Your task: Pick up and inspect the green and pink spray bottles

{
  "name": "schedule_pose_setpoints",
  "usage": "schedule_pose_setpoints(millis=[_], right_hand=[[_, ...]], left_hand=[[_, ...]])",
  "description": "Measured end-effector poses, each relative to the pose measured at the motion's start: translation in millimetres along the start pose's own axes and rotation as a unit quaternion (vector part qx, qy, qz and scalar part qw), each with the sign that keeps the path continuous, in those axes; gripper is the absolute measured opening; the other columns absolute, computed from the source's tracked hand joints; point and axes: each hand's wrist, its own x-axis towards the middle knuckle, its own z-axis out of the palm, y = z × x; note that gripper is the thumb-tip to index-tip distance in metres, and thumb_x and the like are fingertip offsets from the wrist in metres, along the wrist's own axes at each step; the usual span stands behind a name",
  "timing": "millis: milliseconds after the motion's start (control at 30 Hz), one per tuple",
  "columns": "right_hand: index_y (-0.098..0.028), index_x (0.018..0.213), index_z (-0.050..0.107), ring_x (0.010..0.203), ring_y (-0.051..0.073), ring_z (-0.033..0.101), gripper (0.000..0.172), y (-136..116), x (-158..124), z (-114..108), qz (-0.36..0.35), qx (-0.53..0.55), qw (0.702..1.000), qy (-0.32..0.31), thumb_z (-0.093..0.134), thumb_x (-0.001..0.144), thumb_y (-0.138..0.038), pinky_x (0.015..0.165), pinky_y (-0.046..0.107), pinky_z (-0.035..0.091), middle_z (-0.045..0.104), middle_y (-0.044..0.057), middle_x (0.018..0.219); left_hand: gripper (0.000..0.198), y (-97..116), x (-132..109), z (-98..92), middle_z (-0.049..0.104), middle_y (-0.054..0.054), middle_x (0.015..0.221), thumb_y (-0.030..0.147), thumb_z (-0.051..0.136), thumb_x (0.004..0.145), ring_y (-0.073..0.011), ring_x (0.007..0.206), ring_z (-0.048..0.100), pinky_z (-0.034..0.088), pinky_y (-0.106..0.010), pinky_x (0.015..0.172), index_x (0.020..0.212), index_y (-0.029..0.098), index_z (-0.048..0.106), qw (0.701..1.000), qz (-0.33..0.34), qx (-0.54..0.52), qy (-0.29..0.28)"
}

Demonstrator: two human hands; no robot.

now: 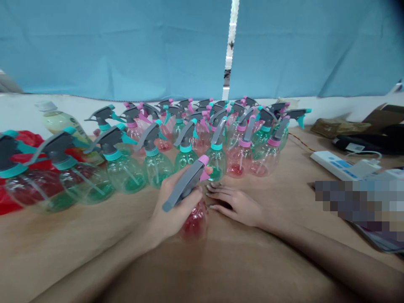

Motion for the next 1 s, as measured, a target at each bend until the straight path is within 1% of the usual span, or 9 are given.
schedule_pose_setpoints(millis=[133, 233, 333, 400, 467, 633, 867, 1000], right_hand=[[-0.018, 0.121, 0.056, 0.120, 0.019, 0.050, 0.036, -0.8, 0.3, -0.7, 0.002, -0.001, 1.000, -0.004, 0.045, 0.092, -0.037, 0.105, 0.038, 0.037, 0.061, 0.007, 0.122], [-0.017, 0.120, 0.056, 0.120, 0.019, 0.049, 0.036, -1.2, 0.5, -1.2, 0.002, -0.001, 1.000, -0.004, 0.044, 0.092, -0.037, 0.105, 0.038, 0.037, 0.061, 0.008, 0.122], [-0.019, 0.120, 0.056, 0.120, 0.019, 0.050, 0.035, -0.7, 0.3, -0.9, 0.000, 0.002, 1.000, -0.002, 0.044, 0.092, -0.037, 0.104, 0.039, 0.038, 0.061, 0.007, 0.122], [-0.020, 0.120, 0.056, 0.120, 0.019, 0.050, 0.035, -0.1, 0.1, -0.4, -0.002, 0.003, 1.000, 0.001, 0.045, 0.092, -0.037, 0.104, 0.040, 0.038, 0.060, 0.007, 0.122], [-0.019, 0.121, 0.055, 0.120, 0.019, 0.050, 0.035, 0.2, 0.0, 0.0, -0.002, 0.002, 1.000, 0.001, 0.045, 0.092, -0.037, 0.104, 0.040, 0.038, 0.060, 0.007, 0.123], [-0.018, 0.120, 0.056, 0.120, 0.018, 0.049, 0.036, -0.7, 0.2, -0.9, -0.001, -0.004, 1.000, -0.003, 0.045, 0.092, -0.036, 0.104, 0.038, 0.038, 0.060, 0.008, 0.122], [-0.018, 0.121, 0.055, 0.121, 0.018, 0.049, 0.036, -1.5, 0.0, -1.5, 0.003, -0.004, 1.000, -0.003, 0.044, 0.092, -0.037, 0.104, 0.038, 0.038, 0.060, 0.007, 0.123], [-0.018, 0.122, 0.054, 0.121, 0.018, 0.048, 0.037, -0.5, 0.0, -0.7, 0.002, -0.001, 1.000, -0.007, 0.044, 0.092, -0.037, 0.105, 0.039, 0.037, 0.059, 0.007, 0.124]], left_hand=[[0.002, -6.3, -2.5, 0.7, 0.056, 0.003, 0.067, 0.021, 0.052, 0.073, -0.0134, 0.063, 0.053, 0.045, -0.025, 0.059, 0.073, 0.021, 0.053, 1.000, -0.009, -0.020, 0.000], [0.005, -5.9, -2.1, 0.3, 0.059, 0.003, 0.072, 0.021, 0.053, 0.074, -0.0134, 0.066, 0.057, 0.048, -0.025, 0.061, 0.076, 0.021, 0.057, 0.999, -0.005, -0.047, -0.012], [0.019, -2.9, -0.9, 0.1, 0.062, 0.003, 0.077, 0.019, 0.052, 0.075, -0.0133, 0.069, 0.059, 0.049, -0.025, 0.066, 0.091, 0.024, 0.062, 0.998, -0.023, -0.050, -0.030], [0.030, -1.0, -0.1, 0.0, 0.064, 0.002, 0.081, 0.018, 0.051, 0.076, -0.0137, 0.072, 0.059, 0.050, -0.026, 0.069, 0.104, 0.026, 0.061, 0.998, -0.032, -0.044, -0.042], [0.036, 0.4, 0.5, -0.4, 0.064, 0.002, 0.083, 0.017, 0.050, 0.076, -0.0144, 0.073, 0.059, 0.050, -0.027, 0.070, 0.110, 0.027, 0.059, 0.998, -0.026, -0.041, -0.051], [0.042, 2.0, 2.1, -2.4, 0.063, 0.001, 0.078, 0.016, 0.048, 0.075, -0.0150, 0.067, 0.058, 0.047, -0.025, 0.058, 0.115, 0.027, 0.057, 0.997, -0.011, -0.043, -0.065], [0.047, 2.1, 4.1, -4.1, 0.064, 0.000, 0.085, 0.012, 0.047, 0.076, -0.0156, 0.076, 0.060, 0.049, -0.026, 0.065, 0.120, 0.028, 0.053, 0.993, 0.004, -0.071, -0.094], [0.041, 0.7, 5.1, -2.8, 0.065, -0.002, 0.086, 0.018, 0.051, 0.079, -0.0148, 0.071, 0.061, 0.050, -0.028, 0.066, 0.119, 0.024, 0.054, 0.989, -0.018, -0.098, -0.108]])
